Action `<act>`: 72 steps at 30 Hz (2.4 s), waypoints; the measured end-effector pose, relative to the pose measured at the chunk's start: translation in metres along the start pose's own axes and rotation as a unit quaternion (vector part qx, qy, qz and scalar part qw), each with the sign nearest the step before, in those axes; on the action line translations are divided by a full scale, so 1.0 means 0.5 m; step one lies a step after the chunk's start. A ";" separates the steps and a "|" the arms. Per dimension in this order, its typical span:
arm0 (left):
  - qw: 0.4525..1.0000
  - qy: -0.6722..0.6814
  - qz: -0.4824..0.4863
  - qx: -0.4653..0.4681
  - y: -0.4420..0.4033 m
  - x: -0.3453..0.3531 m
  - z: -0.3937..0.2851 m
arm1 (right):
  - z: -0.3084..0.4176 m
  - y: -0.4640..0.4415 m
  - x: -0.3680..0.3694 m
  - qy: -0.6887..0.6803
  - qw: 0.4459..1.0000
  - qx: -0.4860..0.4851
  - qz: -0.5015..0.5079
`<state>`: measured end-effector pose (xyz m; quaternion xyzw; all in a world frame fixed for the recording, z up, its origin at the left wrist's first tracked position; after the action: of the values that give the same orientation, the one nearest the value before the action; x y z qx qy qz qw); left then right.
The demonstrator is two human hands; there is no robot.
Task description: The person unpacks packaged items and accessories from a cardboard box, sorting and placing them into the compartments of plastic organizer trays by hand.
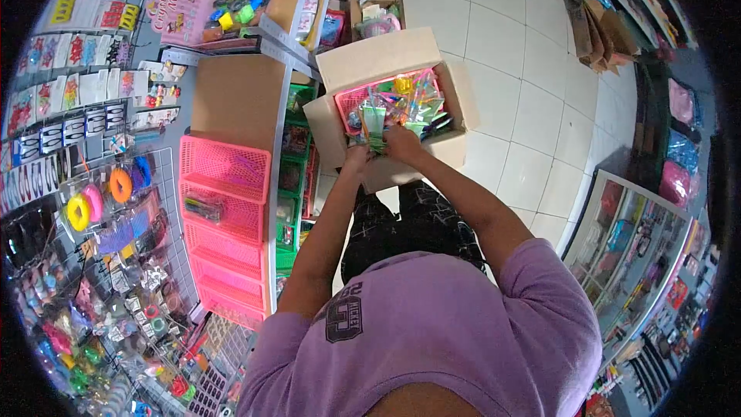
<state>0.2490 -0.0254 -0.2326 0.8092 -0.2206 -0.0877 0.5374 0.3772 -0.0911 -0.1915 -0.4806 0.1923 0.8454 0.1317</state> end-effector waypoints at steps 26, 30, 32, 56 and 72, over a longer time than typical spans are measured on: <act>0.995 0.051 0.090 0.013 0.106 0.016 -0.008 | 0.042 0.000 -0.050 0.170 0.977 -0.126 0.002; 0.987 0.034 0.142 0.062 0.137 0.028 -0.021 | 0.046 0.012 -0.114 0.190 0.976 -0.100 -0.025; 0.987 0.028 0.146 0.061 0.129 0.024 -0.014 | 0.032 0.007 -0.122 0.185 0.981 -0.038 -0.051; 0.921 0.366 -0.021 0.134 0.162 -0.057 -0.050 | 0.044 -0.050 -0.109 -0.140 0.986 0.014 0.093; 0.940 0.314 0.042 0.129 0.368 -0.176 -0.136 | 0.039 -0.148 0.050 -0.116 0.969 0.182 -0.119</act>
<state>0.1482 0.0112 -0.0460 0.8481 -0.0836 0.2226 0.4735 0.3800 -0.0155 -0.2189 -0.3667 0.2677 0.8244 0.3379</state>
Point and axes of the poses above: each hand's wrist, its own y-axis away from the middle knuckle, its own x-axis out of the palm, z = x × y, the point moved 6 cm from there along -y, towards the middle knuckle, and after that the axes turned 11 degrees about -z, right-handed, at the moved point
